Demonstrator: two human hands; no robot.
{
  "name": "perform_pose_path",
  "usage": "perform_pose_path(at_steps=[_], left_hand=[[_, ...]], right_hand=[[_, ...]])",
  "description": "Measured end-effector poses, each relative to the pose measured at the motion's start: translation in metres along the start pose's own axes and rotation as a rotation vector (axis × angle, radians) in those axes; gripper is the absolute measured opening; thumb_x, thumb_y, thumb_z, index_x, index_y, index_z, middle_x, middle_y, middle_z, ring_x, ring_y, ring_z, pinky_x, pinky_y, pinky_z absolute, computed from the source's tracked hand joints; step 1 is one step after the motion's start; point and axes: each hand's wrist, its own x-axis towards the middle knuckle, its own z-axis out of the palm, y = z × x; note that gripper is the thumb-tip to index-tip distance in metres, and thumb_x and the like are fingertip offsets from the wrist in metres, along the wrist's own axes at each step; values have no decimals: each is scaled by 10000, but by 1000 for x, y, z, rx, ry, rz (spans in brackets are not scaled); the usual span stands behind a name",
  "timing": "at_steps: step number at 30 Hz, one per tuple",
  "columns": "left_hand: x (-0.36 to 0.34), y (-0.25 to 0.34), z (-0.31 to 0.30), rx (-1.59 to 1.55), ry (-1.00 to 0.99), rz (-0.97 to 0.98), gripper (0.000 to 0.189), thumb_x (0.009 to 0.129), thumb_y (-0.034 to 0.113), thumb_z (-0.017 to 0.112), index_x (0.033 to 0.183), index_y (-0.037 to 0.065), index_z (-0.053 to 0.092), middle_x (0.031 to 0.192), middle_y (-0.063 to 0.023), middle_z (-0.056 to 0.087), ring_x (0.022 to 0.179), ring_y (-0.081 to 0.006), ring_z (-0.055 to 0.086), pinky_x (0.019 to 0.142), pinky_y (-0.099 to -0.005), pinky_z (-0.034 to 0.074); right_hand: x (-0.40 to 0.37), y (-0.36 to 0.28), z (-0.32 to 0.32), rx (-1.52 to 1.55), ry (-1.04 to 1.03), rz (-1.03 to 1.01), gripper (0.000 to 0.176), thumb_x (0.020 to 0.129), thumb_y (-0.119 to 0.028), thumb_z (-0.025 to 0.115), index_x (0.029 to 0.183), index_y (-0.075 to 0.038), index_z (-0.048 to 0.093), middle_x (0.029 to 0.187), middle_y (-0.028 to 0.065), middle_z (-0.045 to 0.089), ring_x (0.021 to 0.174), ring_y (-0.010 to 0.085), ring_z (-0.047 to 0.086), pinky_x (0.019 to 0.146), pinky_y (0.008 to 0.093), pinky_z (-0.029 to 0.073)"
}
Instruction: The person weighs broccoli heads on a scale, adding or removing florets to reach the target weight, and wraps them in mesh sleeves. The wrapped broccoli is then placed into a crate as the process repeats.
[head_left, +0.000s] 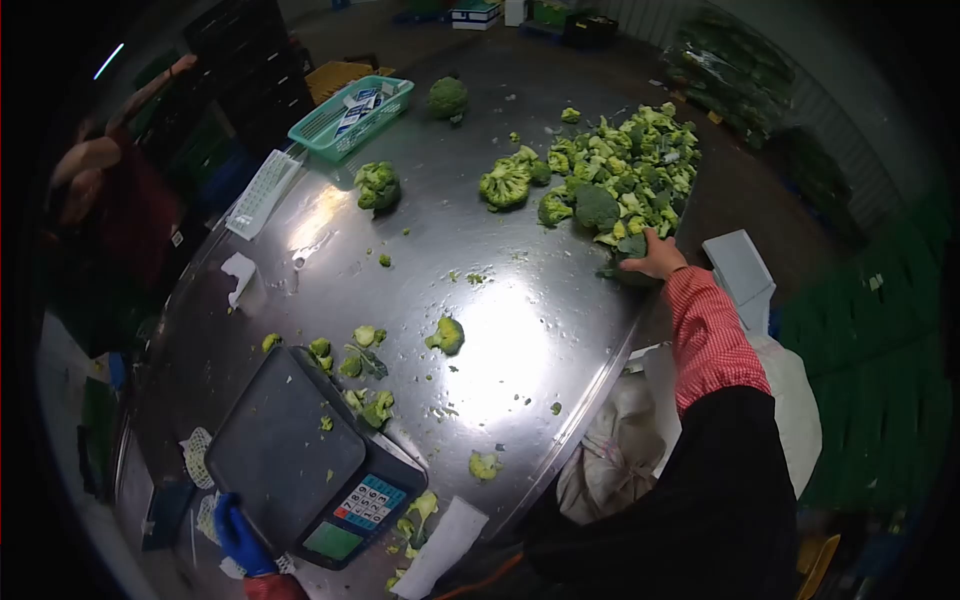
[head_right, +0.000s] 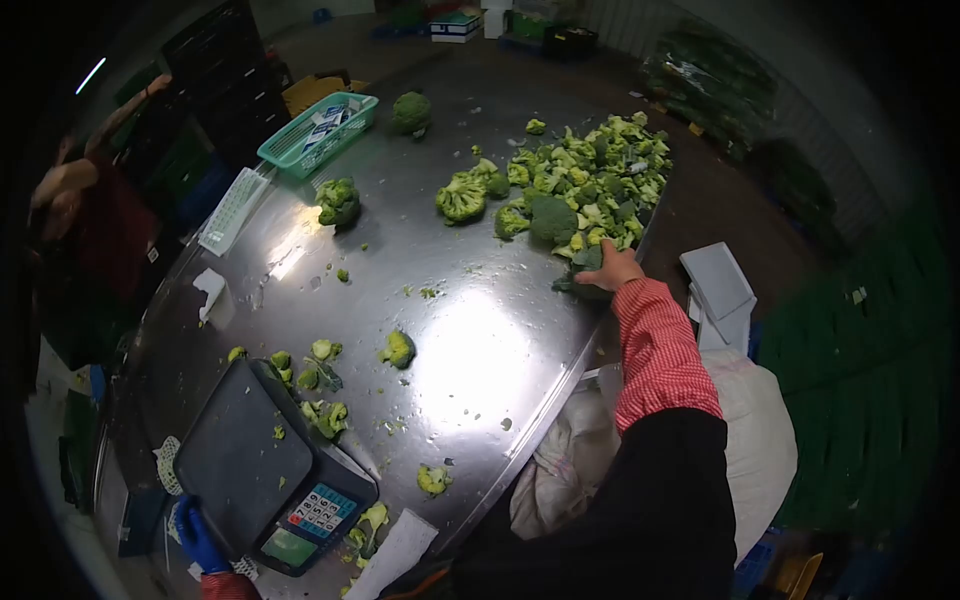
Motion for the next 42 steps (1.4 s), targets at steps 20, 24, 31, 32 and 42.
perform_pose_path(at_steps=[20, 24, 31, 32, 42], left_hand=[[4, 126, 77, -1154, -250, -448, 722, 795, 155, 718, 1386, 119, 305, 1343, -128, 400, 1198, -275, 475, 983, -393, 434], [-1, 54, 85, -514, -86, -211, 825, 682, 104, 808, 1359, 84, 336, 1326, -133, 398, 1214, -250, 440, 1033, -352, 384], [-38, 58, 24, -215, -42, -46, 910, 630, 182, 838, 1372, 53, 326, 1330, -134, 417, 1222, -267, 438, 1022, -382, 364], [-49, 59, 14, -235, 22, -64, 858, 637, 182, 833, 1344, 38, 369, 1294, -137, 448, 1191, -268, 465, 995, -373, 385], [-158, 88, 75, -224, -577, 103, 394, 821, 243, 698, 1141, 34, 600, 1033, -136, 615, 888, -294, 615, 803, -370, 485]], right_hand=[[-327, -379, 0, 750, -199, -1265, 791, 643, -338, 807, 1258, -64, 391, 1117, 198, 469, 1049, 381, 513, 887, 400, 449], [-339, -374, 19, 583, -157, -1222, 575, 724, -261, 743, 1193, -49, 485, 994, 165, 512, 920, 335, 554, 769, 392, 473], [-371, -279, 63, 77, -211, -1139, 277, 735, -277, 718, 830, -43, 605, 852, 147, 538, 798, 304, 555, 655, 396, 456], [-376, -268, 68, -7, -265, -1123, 272, 732, -278, 719, 824, -48, 608, 844, 141, 541, 815, 298, 555, 656, 394, 453], [-402, -271, 53, 368, -456, -1356, 193, 735, -100, 629, 902, -57, 541, 799, 139, 540, 789, 326, 554, 689, 424, 426]])
